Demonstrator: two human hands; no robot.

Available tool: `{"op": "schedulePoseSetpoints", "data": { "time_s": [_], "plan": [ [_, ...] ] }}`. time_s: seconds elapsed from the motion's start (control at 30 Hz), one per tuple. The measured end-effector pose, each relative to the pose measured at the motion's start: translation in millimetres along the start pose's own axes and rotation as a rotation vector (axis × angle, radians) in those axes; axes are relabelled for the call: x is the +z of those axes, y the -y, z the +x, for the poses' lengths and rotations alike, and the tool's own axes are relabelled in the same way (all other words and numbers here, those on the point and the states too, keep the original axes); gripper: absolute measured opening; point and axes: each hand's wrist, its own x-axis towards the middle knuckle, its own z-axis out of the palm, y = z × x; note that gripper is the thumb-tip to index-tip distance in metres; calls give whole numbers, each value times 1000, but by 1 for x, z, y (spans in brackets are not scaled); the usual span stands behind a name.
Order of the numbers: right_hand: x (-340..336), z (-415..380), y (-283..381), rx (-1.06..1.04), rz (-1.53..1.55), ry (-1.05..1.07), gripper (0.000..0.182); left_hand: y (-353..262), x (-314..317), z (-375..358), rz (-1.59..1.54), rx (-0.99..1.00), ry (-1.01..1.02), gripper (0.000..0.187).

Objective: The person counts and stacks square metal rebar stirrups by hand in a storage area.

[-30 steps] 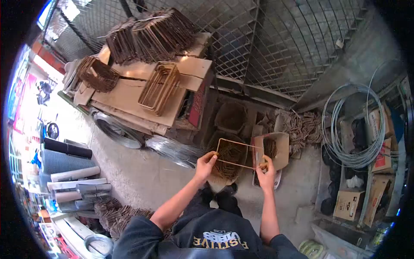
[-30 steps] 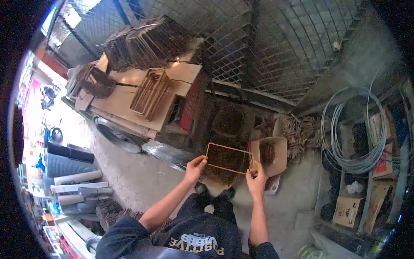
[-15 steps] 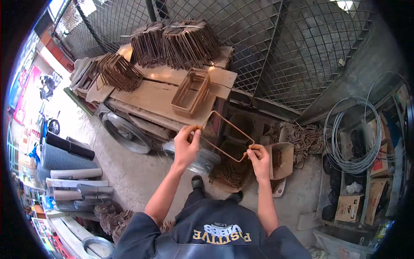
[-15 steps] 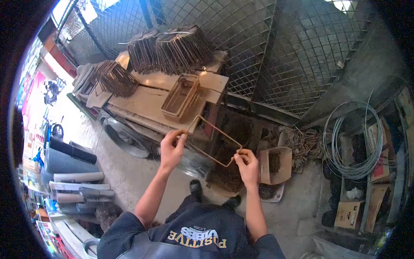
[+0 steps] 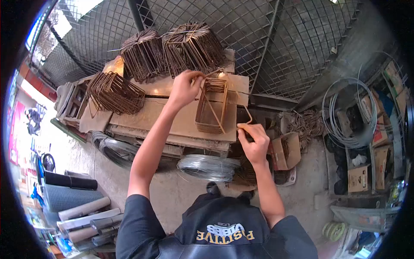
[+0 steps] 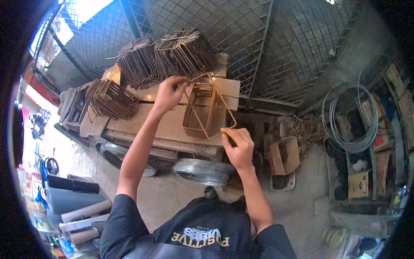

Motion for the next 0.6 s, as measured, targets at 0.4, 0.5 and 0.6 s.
{"op": "schedulePoseSetpoints", "data": {
  "time_s": [0.4, 0.5, 0.6],
  "plan": [
    [63, 17, 32, -99, -304, 124, 15, 52, 44, 63, 126, -24, 276, 22],
    [72, 15, 30, -59, -302, 150, 14, 44, 43, 58, 160, -35, 244, 22],
    [80, 12, 29, -45, -292, 176, 13, 43, 43, 54, 222, -16, 258, 23]
  ]
}}
